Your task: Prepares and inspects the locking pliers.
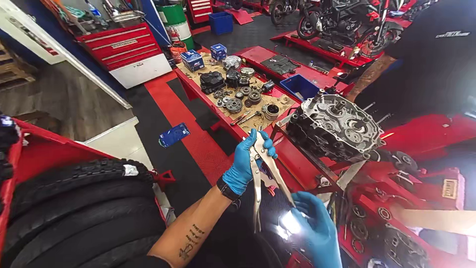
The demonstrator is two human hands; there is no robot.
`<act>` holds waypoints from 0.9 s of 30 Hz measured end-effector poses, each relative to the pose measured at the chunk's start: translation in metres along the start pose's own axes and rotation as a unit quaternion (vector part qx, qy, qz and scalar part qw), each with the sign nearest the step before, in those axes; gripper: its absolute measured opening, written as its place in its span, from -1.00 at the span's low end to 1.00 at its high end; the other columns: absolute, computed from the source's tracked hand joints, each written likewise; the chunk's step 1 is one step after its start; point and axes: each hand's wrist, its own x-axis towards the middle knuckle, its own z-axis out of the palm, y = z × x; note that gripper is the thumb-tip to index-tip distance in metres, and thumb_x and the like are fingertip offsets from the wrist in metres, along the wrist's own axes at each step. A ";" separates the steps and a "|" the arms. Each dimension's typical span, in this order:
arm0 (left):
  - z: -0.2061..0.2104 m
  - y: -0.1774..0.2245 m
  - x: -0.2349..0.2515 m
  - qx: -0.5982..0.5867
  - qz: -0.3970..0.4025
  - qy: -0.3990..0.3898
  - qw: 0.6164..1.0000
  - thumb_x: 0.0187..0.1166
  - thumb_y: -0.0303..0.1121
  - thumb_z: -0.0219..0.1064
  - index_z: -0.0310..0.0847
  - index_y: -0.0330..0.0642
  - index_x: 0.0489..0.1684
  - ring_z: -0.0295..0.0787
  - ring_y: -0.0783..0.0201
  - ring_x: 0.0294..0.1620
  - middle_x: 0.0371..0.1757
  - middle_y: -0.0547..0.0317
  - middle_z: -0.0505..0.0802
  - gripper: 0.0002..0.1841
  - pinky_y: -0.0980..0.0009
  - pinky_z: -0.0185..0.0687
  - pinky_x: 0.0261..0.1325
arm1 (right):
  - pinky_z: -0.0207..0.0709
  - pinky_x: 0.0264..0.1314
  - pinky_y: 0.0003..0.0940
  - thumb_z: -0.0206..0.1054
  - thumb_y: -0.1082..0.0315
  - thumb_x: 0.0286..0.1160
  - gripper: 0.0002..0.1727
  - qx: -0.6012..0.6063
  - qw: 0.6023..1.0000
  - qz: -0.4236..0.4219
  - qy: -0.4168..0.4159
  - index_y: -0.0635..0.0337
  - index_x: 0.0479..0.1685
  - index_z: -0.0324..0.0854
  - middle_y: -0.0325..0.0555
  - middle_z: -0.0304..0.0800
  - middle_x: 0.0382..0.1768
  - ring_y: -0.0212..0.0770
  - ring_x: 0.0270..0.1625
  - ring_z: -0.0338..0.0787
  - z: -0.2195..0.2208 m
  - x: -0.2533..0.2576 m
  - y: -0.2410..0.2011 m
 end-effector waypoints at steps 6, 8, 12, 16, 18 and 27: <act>0.015 -0.035 0.017 0.148 -0.262 -0.232 0.925 0.83 -0.04 -0.10 0.67 -0.13 0.00 0.83 0.27 -0.28 -0.27 0.19 0.84 -0.55 0.31 0.81 -0.13 | 0.74 -0.09 -0.32 0.37 0.01 0.52 -0.49 0.422 0.784 0.153 -0.428 0.17 0.29 0.71 0.09 0.87 0.14 -0.20 -0.12 0.88 0.027 0.041 0.044; 0.019 -0.037 0.029 0.154 -0.353 -0.282 0.879 0.83 0.02 -0.07 0.65 -0.16 0.08 0.83 0.23 -0.21 -0.22 0.14 0.83 -0.53 0.28 0.81 -0.06 | 0.63 -0.21 -0.44 0.38 0.10 0.48 -0.48 0.474 0.758 0.137 -0.426 0.16 0.38 0.65 0.04 0.85 0.08 -0.34 -0.26 0.76 0.039 0.045 0.043; 0.017 -0.020 0.064 0.254 -0.410 -0.355 0.801 0.84 0.08 -0.07 0.55 -0.24 0.42 0.83 0.21 -0.01 0.03 0.00 0.85 -0.42 0.26 0.78 0.13 | 0.64 -0.13 -0.43 0.45 0.23 0.43 -0.49 0.508 0.778 0.127 -0.348 0.05 0.42 0.63 -0.05 0.85 0.03 -0.35 -0.21 0.77 0.044 0.057 0.038; 0.009 0.069 0.114 0.545 -0.369 -0.400 0.637 0.80 0.03 -0.17 0.43 -0.19 0.60 0.77 0.24 0.23 0.34 0.03 0.78 -0.39 0.18 0.71 0.32 | 0.77 0.17 -0.05 0.40 0.43 0.36 -0.27 0.555 0.793 0.104 -0.227 0.12 0.66 0.40 0.18 0.52 0.57 0.10 0.33 0.76 0.051 0.096 0.021; 0.001 0.123 0.127 0.630 -0.336 -0.388 0.583 0.76 0.11 -0.02 0.57 -0.06 0.49 0.79 0.33 0.15 0.21 0.20 0.84 -0.43 0.21 0.73 0.25 | 0.71 0.26 -0.07 0.40 0.41 0.36 -0.28 0.562 0.805 0.089 -0.167 0.17 0.66 0.40 0.20 0.51 0.57 0.09 0.42 0.70 0.057 0.125 0.013; -0.036 0.130 0.152 0.635 -0.165 -0.239 0.716 0.75 0.06 0.15 0.66 0.08 -0.47 0.33 0.70 -0.66 -0.64 0.59 0.53 -0.60 0.73 0.23 -0.58 | 0.46 0.61 -0.02 0.05 0.57 0.40 -0.37 0.651 0.755 0.078 0.015 0.38 0.59 0.32 0.33 0.50 0.54 0.16 0.56 0.57 0.082 0.210 -0.009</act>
